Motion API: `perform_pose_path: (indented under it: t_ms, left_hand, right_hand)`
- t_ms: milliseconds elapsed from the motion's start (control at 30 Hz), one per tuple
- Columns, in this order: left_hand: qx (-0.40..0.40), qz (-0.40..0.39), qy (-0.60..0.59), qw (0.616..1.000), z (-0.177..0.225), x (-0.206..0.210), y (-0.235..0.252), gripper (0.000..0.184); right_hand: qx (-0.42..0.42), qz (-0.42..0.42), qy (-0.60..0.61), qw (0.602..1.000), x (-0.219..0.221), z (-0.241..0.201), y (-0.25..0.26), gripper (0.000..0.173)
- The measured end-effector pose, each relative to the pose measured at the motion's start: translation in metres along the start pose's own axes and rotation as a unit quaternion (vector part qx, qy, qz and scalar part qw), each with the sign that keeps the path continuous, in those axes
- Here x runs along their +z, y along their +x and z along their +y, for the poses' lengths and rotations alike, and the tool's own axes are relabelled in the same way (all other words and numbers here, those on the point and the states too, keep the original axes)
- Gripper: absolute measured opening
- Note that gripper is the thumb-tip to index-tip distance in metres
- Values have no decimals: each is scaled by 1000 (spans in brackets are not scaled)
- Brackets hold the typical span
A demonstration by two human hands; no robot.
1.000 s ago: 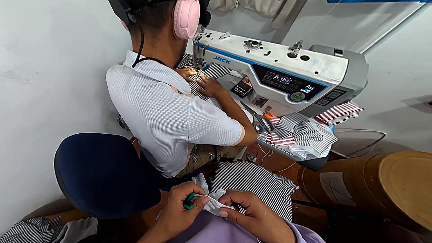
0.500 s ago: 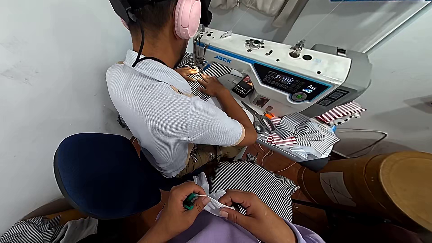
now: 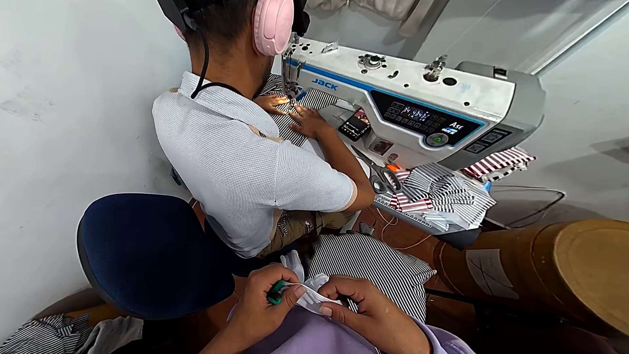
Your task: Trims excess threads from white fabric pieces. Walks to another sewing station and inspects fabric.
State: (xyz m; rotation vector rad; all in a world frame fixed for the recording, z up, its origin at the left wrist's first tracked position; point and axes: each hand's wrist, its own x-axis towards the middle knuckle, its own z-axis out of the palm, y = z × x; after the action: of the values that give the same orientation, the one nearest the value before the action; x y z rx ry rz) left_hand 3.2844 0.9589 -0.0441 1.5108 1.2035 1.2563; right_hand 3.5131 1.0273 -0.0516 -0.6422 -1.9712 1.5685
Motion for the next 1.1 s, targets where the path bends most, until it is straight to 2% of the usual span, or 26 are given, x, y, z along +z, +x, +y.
perform_pose_path:
  t_ms: [600, 833, 967, 1100]
  left_hand:
    - [5, 18, 9, 1000, -1, -3, 3, 25]
    - [27, 50, 20, 998, 2, -5, 10, 23]
    - [36, 57, 9, 998, 8, -8, 16, 22]
    - [1, 59, -88, 994, 18, -10, 23, 15]
  right_hand:
    - [3, -2, -8, 1000, -2, 0, 3, 28]
    - [-59, -38, 33, 997, -7, -4, 7, 25]
    - [-79, -6, 59, 995, -7, -10, 9, 22]
    - [-69, 55, 93, 992, -3, -17, 10, 18]
